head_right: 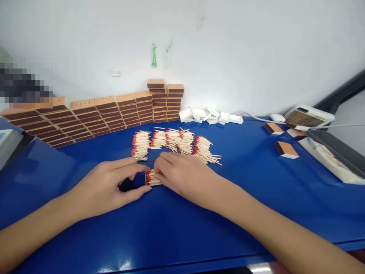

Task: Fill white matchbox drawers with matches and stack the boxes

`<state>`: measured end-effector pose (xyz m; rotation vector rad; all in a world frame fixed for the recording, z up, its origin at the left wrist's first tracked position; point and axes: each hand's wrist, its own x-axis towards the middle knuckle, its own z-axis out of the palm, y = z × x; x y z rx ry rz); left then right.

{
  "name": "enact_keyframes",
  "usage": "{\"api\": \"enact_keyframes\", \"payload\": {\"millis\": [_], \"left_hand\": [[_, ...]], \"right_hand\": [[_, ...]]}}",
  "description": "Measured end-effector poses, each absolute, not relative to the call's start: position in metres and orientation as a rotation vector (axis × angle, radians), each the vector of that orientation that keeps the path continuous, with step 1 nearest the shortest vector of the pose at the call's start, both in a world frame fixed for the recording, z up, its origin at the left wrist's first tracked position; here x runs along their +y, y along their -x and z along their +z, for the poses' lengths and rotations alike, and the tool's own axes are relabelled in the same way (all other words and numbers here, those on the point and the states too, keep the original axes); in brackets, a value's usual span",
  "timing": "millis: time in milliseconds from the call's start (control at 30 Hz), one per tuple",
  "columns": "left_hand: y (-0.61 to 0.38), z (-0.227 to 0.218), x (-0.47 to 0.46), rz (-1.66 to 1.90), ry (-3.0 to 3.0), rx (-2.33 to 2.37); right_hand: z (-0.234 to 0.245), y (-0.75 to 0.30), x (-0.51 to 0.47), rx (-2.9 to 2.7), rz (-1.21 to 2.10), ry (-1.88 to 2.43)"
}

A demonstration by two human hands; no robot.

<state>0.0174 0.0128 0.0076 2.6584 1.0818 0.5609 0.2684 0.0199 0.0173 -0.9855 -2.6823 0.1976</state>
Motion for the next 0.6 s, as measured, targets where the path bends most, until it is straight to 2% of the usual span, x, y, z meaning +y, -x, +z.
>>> {"api": "enact_keyframes", "payload": {"millis": [300,600], "left_hand": [[-0.018,0.007,0.014,0.564,-2.655,1.077],[-0.017,0.007,0.013,0.544,-2.654,1.083]], "right_hand": [[0.025,-0.272,0.019,-2.626,0.526,1.094],[0.019,-0.277,0.03,-2.458,0.501,1.084]]}}
